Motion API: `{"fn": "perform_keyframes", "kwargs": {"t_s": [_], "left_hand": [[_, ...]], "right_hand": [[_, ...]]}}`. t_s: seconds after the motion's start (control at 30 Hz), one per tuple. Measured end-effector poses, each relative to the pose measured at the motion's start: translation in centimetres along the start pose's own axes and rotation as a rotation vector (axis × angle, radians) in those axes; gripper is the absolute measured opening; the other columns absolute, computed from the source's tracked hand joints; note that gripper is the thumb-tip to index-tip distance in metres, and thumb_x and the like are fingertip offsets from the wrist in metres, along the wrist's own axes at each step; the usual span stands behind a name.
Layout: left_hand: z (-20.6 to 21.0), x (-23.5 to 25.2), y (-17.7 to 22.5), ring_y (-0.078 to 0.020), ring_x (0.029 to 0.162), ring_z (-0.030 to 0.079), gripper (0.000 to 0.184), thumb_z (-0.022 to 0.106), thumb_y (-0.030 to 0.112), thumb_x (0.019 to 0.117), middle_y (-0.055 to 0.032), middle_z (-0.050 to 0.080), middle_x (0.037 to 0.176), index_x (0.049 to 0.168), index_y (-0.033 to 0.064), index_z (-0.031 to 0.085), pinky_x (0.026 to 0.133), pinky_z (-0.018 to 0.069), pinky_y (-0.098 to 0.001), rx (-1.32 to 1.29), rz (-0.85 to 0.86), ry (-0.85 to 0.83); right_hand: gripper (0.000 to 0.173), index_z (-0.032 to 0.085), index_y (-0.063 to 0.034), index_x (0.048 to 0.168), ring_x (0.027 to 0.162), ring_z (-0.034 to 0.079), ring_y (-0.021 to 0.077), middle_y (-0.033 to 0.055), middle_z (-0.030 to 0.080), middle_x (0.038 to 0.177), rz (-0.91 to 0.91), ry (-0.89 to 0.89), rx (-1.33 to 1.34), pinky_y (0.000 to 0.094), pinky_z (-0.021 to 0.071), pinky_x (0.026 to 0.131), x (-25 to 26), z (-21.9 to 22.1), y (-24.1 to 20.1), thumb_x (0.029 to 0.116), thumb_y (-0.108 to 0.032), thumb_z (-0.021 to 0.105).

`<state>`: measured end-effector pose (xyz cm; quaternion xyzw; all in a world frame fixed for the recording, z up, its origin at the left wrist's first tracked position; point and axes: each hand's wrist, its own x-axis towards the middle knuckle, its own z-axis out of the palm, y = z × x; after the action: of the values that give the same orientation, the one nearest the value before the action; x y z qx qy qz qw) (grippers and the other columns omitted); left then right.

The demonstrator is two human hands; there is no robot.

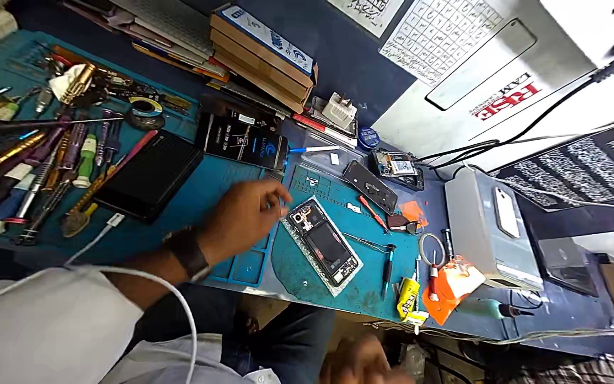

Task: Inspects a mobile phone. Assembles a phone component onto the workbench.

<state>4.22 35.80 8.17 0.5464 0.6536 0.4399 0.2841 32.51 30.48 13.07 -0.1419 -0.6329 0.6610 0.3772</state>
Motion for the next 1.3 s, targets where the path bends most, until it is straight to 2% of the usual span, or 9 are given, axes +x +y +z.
{"fn": "perform_keyframes", "kwargs": {"t_s": [0.13, 0.27, 0.43, 0.57, 0.67, 0.87, 0.97, 1.13, 1.3], "left_hand": [[1.9, -5.6, -1.0, -0.0066, 0.074, 0.064, 0.016, 0.066, 0.023, 0.0967, 0.0042, 0.066, 0.089, 0.108, 0.0156, 0.073, 0.067, 0.058, -0.0278, 0.159, 0.116, -0.07], [3.1, -4.3, 0.7, -0.0038, 0.073, 0.06, 0.019, 0.06, 0.025, 0.0967, 0.0056, 0.064, 0.088, 0.105, 0.0147, 0.074, 0.063, 0.0548, -0.0229, 0.173, 0.306, 0.055], [7.2, -0.4, 3.8, -0.0168, 0.101, 0.066, 0.018, 0.063, 0.022, 0.0963, -0.0007, 0.07, 0.104, 0.108, 0.0134, 0.074, 0.095, 0.0541, -0.0405, 0.224, 0.504, 0.0], [10.5, -0.3, 4.1, -0.0272, 0.122, 0.062, 0.027, 0.065, 0.022, 0.095, -0.0083, 0.067, 0.126, 0.117, 0.0089, 0.072, 0.107, 0.0491, -0.0466, 0.427, 0.626, -0.218], [11.4, -0.4, 3.9, -0.0287, 0.13, 0.058, 0.037, 0.06, 0.027, 0.0962, -0.0105, 0.064, 0.134, 0.127, 0.0081, 0.069, 0.113, 0.044, -0.0471, 0.506, 0.636, -0.212], [9.6, 1.5, 3.7, -0.0322, 0.154, 0.029, 0.081, 0.062, 0.061, 0.0904, -0.0103, 0.039, 0.162, 0.152, 0.0111, 0.048, 0.125, 0.019, -0.0591, 0.662, 0.584, -0.415], [8.5, 2.6, 3.4, -0.034, 0.152, 0.032, 0.105, 0.072, 0.073, 0.0758, -0.0115, 0.041, 0.161, 0.157, 0.0136, 0.041, 0.124, 0.0181, -0.0629, 0.731, 0.591, -0.515], [8.0, 3.0, 2.5, -0.0293, 0.144, 0.044, 0.094, 0.078, 0.061, 0.0776, -0.0094, 0.05, 0.153, 0.152, 0.0128, 0.048, 0.124, 0.0212, -0.0602, 0.793, 0.62, -0.533], [8.4, 2.6, 2.4, -0.0271, 0.144, 0.044, 0.091, 0.078, 0.059, 0.0787, -0.0091, 0.052, 0.151, 0.15, 0.0111, 0.05, 0.125, 0.0174, -0.06, 0.791, 0.565, -0.487]], "right_hand": [[0.05, 0.065, -0.0144, 0.134, 0.086, 0.066, 0.0126, 0.0061, 0.069, 0.112, 0.097, 0.29, 0.115, 0.0281, 0.0563, 0.074, -6.7, -4.0, 5.5, 0.0887, -0.031, 0.077], [0.033, 0.069, -0.0102, 0.128, 0.082, 0.068, 0.0114, 0.0096, 0.071, 0.107, 0.192, 0.532, 0.161, 0.0273, 0.058, 0.072, -10.1, -3.8, 6.3, 0.0958, -0.018, 0.07], [0.03, 0.07, -0.008, 0.125, 0.084, 0.07, 0.0111, 0.0079, 0.074, 0.105, 0.171, 0.658, -0.099, 0.0272, 0.0596, 0.075, -10.0, -3.4, 3.9, 0.0949, -0.012, 0.071], [0.029, 0.069, -0.0026, 0.122, 0.083, 0.069, 0.0086, 0.0047, 0.074, 0.102, 0.145, 0.759, -0.381, 0.0255, 0.0595, 0.076, -10.8, -4.3, 2.7, 0.0928, -0.005, 0.072], [0.028, 0.068, 0.0, 0.121, 0.082, 0.069, 0.0088, 0.0041, 0.074, 0.101, 0.161, 0.812, -0.467, 0.0253, 0.0597, 0.074, -11.8, -5.9, 2.0, 0.0927, 0.0, 0.068], [0.026, 0.067, 0.0045, 0.118, 0.081, 0.069, 0.0095, 0.0046, 0.073, 0.099, 0.129, 0.845, -0.559, 0.0242, 0.0597, 0.073, -11.0, -8.9, 1.3, 0.0916, 0.003, 0.067], [0.026, 0.068, 0.0054, 0.116, 0.085, 0.07, 0.0113, 0.0068, 0.073, 0.099, 0.069, 0.792, -0.65, 0.0247, 0.0606, 0.077, -8.8, -9.7, 1.1, 0.0915, -0.004, 0.071], [0.026, 0.072, -0.0046, 0.113, 0.085, 0.072, 0.0159, 0.0051, 0.074, 0.096, 0.056, 0.679, -0.736, 0.0297, 0.0622, 0.074, -2.8, -11.6, 0.7, 0.091, -0.018, 0.073], [0.025, 0.073, -0.01, 0.118, 0.09, 0.07, 0.012, 0.0017, 0.073, 0.103, 0.152, 0.369, -0.991, 0.0336, 0.0609, 0.076, 7.4, -15.9, -0.1, 0.0952, -0.021, 0.072]]}}
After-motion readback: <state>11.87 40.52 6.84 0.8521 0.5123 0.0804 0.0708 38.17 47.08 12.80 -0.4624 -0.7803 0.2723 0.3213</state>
